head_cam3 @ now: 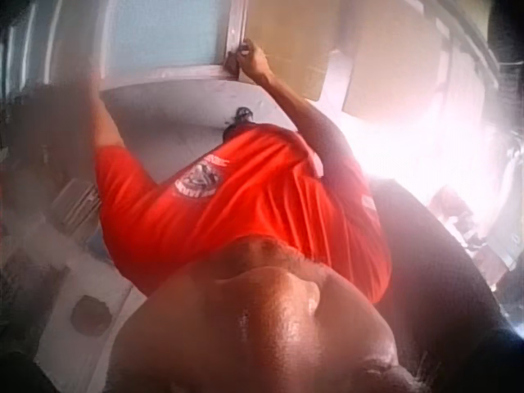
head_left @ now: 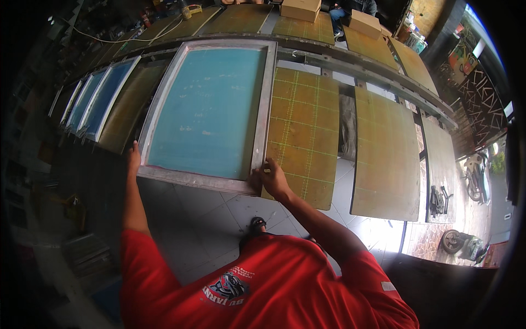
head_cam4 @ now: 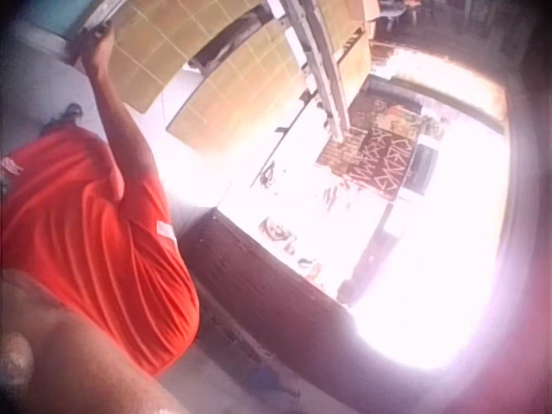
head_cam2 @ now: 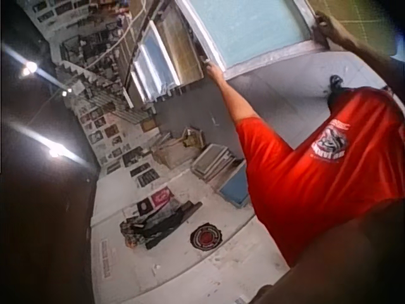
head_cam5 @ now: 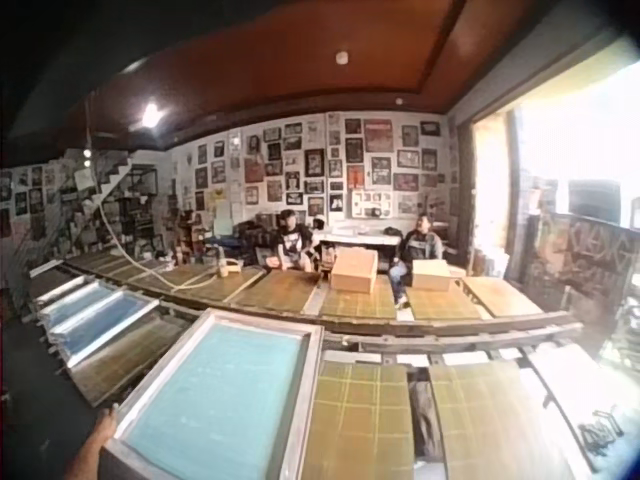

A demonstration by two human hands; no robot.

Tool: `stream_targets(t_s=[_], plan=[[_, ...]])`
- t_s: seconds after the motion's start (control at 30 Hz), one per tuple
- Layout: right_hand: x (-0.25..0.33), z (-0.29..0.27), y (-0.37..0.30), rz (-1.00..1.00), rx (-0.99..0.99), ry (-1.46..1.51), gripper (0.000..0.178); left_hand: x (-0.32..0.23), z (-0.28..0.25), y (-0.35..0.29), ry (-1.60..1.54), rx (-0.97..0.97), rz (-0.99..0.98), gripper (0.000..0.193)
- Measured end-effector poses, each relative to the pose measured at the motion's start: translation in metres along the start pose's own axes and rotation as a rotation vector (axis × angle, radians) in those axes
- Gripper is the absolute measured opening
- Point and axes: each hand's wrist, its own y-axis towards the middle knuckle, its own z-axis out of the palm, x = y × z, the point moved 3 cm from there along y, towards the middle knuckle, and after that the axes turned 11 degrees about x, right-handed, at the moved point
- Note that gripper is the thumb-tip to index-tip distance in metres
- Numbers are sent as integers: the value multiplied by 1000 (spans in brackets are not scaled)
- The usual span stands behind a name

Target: The person selects a screen printing frame from a stack, places it onto a printing table, and uses a wrench to tighten a bolt on the frame's hinge mechanism.

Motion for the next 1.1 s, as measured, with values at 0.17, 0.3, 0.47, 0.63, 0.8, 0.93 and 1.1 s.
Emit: stream_targets(t_s=[0.17,0.3,0.47,0.63,0.8,0.93,1.1], plan=[[27,48,48,-3,22,-62,48,57,-21,56,17,-79,-12,76],[11,70,79,47,31,-53,45,40,-14,88,-5,-48,-20,79],[8,90,102,78,9,-79,41,50,-11,125,7,25,-35,80],[22,113,116,113,44,-72,46,72,-15,150,-37,-117,40,78],[8,128,132,13,-6,-96,32,63,-14,176,7,-115,89,75],[17,143,133,133,54,-5,35,88,-22,187,80,-107,91,74],[-9,139,135,137,3,12,39,48,-2,175,112,-168,215,70]])
